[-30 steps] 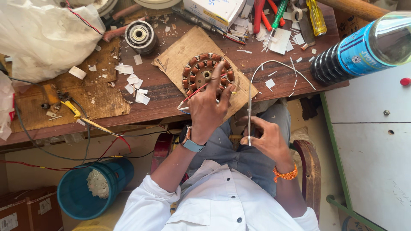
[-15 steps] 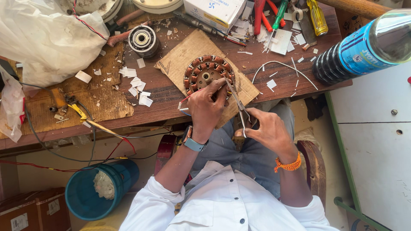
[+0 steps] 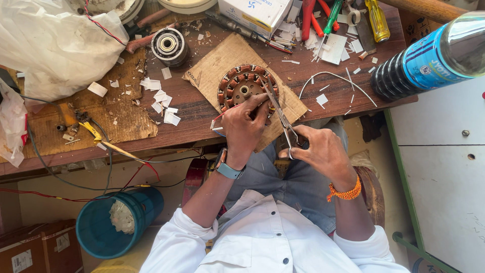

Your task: The person strips insulation from wires using a soldering iron and pliers, then inserts and secures white insulating sleeves into the stator slots of a motor. The person works at a cluttered workbench with tools and motor parts visible.

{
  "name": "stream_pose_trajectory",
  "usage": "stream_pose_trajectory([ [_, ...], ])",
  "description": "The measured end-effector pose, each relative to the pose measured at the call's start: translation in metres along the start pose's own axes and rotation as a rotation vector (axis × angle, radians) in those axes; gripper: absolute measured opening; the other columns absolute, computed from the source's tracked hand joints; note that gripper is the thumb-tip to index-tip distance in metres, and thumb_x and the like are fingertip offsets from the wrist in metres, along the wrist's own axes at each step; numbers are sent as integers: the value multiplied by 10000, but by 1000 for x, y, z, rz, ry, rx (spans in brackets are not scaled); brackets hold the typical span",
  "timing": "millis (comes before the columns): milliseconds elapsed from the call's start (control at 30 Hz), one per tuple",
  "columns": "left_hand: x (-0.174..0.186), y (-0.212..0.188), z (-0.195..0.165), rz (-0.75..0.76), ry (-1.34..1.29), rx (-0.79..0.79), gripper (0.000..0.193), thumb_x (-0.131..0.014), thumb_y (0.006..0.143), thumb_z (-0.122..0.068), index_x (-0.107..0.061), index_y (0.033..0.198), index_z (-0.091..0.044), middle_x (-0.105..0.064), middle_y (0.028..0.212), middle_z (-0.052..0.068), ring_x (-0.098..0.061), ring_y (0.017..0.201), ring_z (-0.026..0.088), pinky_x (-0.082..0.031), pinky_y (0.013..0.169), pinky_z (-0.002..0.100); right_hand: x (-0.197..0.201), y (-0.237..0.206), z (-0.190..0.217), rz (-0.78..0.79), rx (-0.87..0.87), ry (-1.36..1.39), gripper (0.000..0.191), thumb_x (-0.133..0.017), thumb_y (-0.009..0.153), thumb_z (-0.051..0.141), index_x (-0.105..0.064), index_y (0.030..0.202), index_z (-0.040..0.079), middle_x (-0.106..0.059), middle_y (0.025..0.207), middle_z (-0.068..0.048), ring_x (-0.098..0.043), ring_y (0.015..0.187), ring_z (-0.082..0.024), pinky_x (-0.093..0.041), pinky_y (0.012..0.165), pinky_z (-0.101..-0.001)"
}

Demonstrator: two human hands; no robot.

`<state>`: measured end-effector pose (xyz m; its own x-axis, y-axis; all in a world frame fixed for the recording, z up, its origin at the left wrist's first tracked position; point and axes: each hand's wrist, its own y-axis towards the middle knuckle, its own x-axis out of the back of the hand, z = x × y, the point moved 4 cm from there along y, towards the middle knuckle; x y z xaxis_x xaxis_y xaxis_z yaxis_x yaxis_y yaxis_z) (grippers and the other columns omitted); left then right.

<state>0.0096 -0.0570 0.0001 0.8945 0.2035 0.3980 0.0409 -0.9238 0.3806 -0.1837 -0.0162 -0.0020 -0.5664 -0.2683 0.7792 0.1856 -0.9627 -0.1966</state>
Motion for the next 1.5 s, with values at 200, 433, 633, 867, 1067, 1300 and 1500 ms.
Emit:
stream_pose_trajectory([
  [200, 4, 2, -8, -33, -9, -56, 149, -722, 971, -148, -744, 1118, -149, -731, 717, 28, -734, 625, 127, -514, 574, 282, -10, -6, -12, 74, 19, -66, 515, -804, 754, 574, -766, 882, 77, -661, 659, -140, -535, 509, -238, -418, 492, -383],
  [433, 6, 1, -11, -20, -90, 11, 134, -736, 949, -145, -739, 1077, -107, -741, 774, 58, -715, 591, 119, -497, 553, 284, 42, -7, -30, -211, 33, 11, 671, -874, 643, 457, -675, 1167, 87, -747, 774, -93, -686, 596, -180, -544, 525, -323],
  [633, 7, -1, -12, -92, -57, -35, 137, -726, 973, -146, -755, 1102, -109, -741, 784, 88, -692, 615, 158, -488, 584, 308, 88, 30, -61, -204, -141, -343, 553, -872, 814, 462, -645, 1139, 75, -734, 875, -187, -733, 796, -355, -563, 685, -482],
  [867, 44, -42, -22, -310, 39, -71, 242, -680, 1044, -195, -673, 1275, -124, -717, 1115, 111, -670, 1033, 281, -536, 877, 386, 101, 82, -60, 187, -203, -708, 716, -834, 706, 637, -724, 1308, 265, -777, 998, -144, -744, 958, -370, -587, 822, -507],
  [1067, 105, -68, 1, -181, 460, 96, 451, -803, 871, -299, -693, 1267, -114, -614, 1177, 144, -528, 1102, 343, -469, 936, 469, 116, 99, -33, 349, -108, -831, 428, -784, 802, 505, -809, 1189, 325, -783, 929, -74, -762, 854, -303, -624, 788, -447],
  [1300, 102, -59, 13, -200, 447, 205, 358, -782, 904, -300, -737, 1217, -133, -670, 996, 100, -611, 936, 303, -513, 818, 435, 99, 30, 75, -176, 432, -28, 267, -692, 1014, 131, -727, 1278, 115, -778, 1056, -71, -761, 924, -164, -577, 797, -323],
  [1500, 97, -52, 13, -142, 330, 185, 139, -742, 953, -199, -742, 1036, -88, -696, 947, 101, -687, 812, 299, -525, 686, 411, 36, 12, 147, -202, 880, -21, 278, -761, 914, 135, -728, 1183, 77, -724, 1265, -111, -671, 1173, -271, -538, 1011, -396],
])
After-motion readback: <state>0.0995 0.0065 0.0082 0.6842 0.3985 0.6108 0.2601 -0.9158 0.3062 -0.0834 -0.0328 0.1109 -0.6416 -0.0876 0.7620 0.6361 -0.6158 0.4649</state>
